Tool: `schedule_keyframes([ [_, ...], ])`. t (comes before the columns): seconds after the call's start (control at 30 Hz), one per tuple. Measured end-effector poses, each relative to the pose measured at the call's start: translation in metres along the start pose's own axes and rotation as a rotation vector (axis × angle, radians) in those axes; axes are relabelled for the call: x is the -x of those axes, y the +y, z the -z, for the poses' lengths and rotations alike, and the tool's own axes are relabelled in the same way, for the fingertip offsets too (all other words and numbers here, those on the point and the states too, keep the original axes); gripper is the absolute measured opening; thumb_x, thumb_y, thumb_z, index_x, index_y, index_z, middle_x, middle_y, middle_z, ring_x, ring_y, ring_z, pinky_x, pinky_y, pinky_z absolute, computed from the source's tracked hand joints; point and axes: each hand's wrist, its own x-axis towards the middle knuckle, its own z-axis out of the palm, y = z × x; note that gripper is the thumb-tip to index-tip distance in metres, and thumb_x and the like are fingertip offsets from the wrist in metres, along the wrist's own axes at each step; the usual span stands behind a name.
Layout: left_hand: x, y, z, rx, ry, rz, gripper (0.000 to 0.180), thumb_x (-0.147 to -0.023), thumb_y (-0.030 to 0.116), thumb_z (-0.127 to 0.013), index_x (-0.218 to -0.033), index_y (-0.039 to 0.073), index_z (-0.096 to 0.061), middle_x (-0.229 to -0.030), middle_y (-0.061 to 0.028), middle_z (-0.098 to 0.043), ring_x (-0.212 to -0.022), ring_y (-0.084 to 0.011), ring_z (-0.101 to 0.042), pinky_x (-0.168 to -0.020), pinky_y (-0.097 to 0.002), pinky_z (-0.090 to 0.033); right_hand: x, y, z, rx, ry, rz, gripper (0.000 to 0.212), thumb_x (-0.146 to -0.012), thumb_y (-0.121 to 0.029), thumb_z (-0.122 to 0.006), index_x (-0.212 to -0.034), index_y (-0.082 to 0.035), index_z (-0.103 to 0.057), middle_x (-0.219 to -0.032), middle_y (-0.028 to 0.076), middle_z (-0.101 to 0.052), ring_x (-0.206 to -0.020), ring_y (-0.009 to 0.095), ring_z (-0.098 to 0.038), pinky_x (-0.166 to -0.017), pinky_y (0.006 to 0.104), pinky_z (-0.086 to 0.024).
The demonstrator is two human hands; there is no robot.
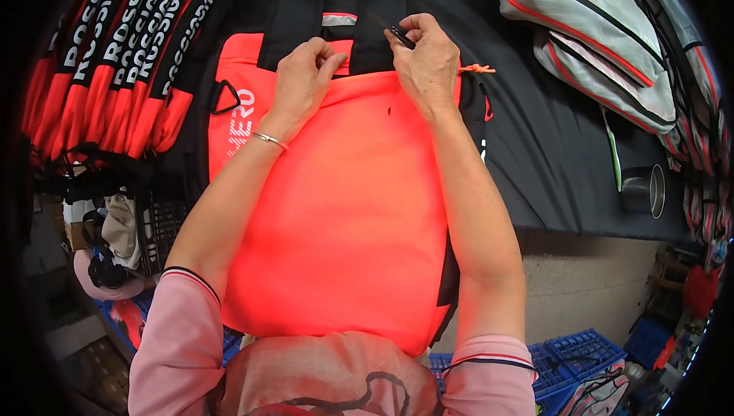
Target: Inspecting a red backpack by trimming loose threads and cleaning small marks from the surface.
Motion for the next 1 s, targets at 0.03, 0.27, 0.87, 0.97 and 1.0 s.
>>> schedule_keyframes([
  [0.03,0.002,0.000,0.000,0.045,0.081,0.005,0.021,-0.084,0.020,-0.077,-0.084,0.001,-0.070,-0.074,-0.0078,-0.065,-0.062,-0.0178,-0.062,-0.060,-0.0312,-0.051,0.000,0.001,0.001,-0.008,0.023,-0.023,0.026,-0.081,-0.018,-0.080,-0.097,-0.002,-0.066,-0.078,0.007,-0.067,-0.073,0.021,-0.067,-0.068,0.0328,-0.052],
  [0.27,0.022,0.006,-0.012,-0.112,0.063,-0.349,0.015,-0.085,0.020,-0.074,-0.085,0.005,-0.071,-0.079,-0.0082,-0.066,-0.066,-0.0250,-0.065,-0.060,-0.0359,-0.052,-0.002,-0.001,0.001,-0.059,0.015,-0.017,0.025,-0.081,-0.018,-0.079,-0.096,-0.001,-0.066,-0.078,0.007,-0.067,-0.068,0.020,-0.065,-0.066,0.0324,-0.052],
  [0.87,0.021,0.005,-0.020,-0.149,0.124,-0.171,0.012,-0.092,0.009,-0.059,-0.093,-0.001,-0.052,-0.094,-0.0172,-0.062,-0.067,-0.0351,-0.063,-0.063,-0.0438,-0.052,0.000,0.004,0.007,-0.030,0.039,0.041,0.022,-0.081,-0.013,-0.079,-0.095,-0.002,-0.066,-0.077,0.007,-0.066,-0.070,0.021,-0.065,-0.067,0.0321,-0.052],
  [0.97,0.028,0.006,-0.012,0.061,0.205,-0.112,0.012,-0.089,0.003,-0.062,-0.095,0.000,-0.052,-0.093,-0.0124,-0.062,-0.059,-0.0249,-0.060,-0.059,-0.0357,-0.050,-0.001,0.002,0.010,-0.074,0.036,0.071,0.024,-0.079,-0.012,-0.080,-0.095,-0.001,-0.067,-0.077,0.007,-0.066,-0.070,0.020,-0.065,-0.066,0.0316,-0.052],
  [1.0,0.029,0.007,-0.010,0.113,0.124,-0.089,0.015,-0.087,0.004,-0.065,-0.097,0.000,-0.056,-0.094,-0.0136,-0.062,-0.063,-0.0267,-0.062,-0.061,-0.0371,-0.051,0.000,0.001,0.012,-0.068,-0.002,0.071,0.026,-0.080,-0.015,-0.080,-0.098,-0.001,-0.067,-0.078,0.008,-0.066,-0.070,0.021,-0.065,-0.067,0.0321,-0.053],
])
